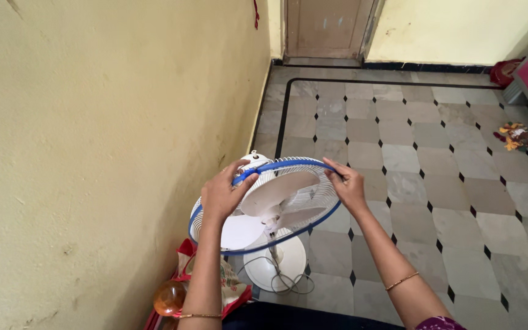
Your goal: The person assembles a standing electric fan by hand. They attach the front grille, secure the fan blades to the motor hub, and then fit the rear grille, completing the reassembly.
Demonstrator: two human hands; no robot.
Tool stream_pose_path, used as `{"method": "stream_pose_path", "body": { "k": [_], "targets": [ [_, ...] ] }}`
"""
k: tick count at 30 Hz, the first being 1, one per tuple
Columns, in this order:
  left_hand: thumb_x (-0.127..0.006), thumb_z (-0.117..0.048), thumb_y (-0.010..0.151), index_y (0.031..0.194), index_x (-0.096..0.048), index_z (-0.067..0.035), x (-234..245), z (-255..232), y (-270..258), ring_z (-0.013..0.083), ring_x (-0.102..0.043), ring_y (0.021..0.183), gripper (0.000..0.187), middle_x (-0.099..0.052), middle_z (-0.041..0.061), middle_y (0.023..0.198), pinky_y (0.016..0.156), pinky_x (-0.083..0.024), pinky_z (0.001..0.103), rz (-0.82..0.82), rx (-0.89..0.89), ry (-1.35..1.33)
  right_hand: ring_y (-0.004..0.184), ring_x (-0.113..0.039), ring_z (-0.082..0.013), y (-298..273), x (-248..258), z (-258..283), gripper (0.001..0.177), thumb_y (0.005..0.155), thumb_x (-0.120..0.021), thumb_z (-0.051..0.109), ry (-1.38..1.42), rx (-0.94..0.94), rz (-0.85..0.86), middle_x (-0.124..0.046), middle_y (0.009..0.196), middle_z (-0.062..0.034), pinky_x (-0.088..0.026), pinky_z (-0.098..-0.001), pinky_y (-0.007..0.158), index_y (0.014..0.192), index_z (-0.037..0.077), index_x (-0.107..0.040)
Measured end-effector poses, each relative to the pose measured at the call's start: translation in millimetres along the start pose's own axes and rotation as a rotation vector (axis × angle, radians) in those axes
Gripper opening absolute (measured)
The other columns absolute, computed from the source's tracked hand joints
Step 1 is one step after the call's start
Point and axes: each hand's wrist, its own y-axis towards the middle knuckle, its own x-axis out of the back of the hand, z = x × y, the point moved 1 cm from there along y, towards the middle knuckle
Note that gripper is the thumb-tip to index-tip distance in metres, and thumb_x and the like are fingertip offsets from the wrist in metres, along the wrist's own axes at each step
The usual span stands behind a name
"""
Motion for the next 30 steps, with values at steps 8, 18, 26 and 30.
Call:
{"method": "stream_pose_path", "body": {
  "k": [8,18,26,30],
  "targets": [
    [-0.061,-0.068,0.084,0.125,-0.07,-0.029,0,-2,2,0.0264,-0.073,0.107,0.058,-0.077,0.007,0.112,0.084,-0.054,0.04,-0.007,0.021,0.012,0.131,-0.061,-0.0219,19,-21,15,0.043,0.106,-0.045,0.027,0.346,0.011,0.157,-0.071,0.134,-0.0142,-0.042,-0.0337,0.115,0.127,0.0,-0.071],
    [-0.06,-0.067,0.086,0.124,-0.07,-0.027,-2,-7,0,0.0262,-0.073,0.106,0.056,-0.077,0.007,0.109,0.082,-0.055,0.041,-0.033,-0.056,0.025,0.105,-0.074,-0.0226,48,-47,96,0.046,0.09,-0.043,0.022,0.01,0.087,0.416,-0.079,0.116,-0.0118,-0.053,-0.0317,0.096,0.114,0.007,-0.079],
    [-0.062,-0.065,0.083,0.123,-0.07,-0.028,-2,-4,-3,0.0264,-0.074,0.101,0.056,-0.077,0.006,0.106,0.08,-0.055,0.041,-0.007,-0.065,0.052,0.097,-0.072,-0.0285,49,-86,130,0.047,0.091,-0.039,0.034,-0.397,0.045,0.434,-0.078,0.103,-0.0087,-0.053,-0.0412,0.086,0.108,0.022,-0.081],
    [-0.064,-0.065,0.084,0.123,-0.07,-0.025,-1,1,-5,0.028,-0.073,0.101,0.056,-0.077,0.007,0.105,0.08,-0.054,0.043,-0.051,-0.113,0.027,0.094,-0.07,-0.0343,46,-102,135,0.043,0.092,-0.041,0.036,-0.511,0.069,0.389,-0.076,0.097,-0.011,-0.052,-0.047,0.083,0.098,0.019,-0.08]
  ]
}}
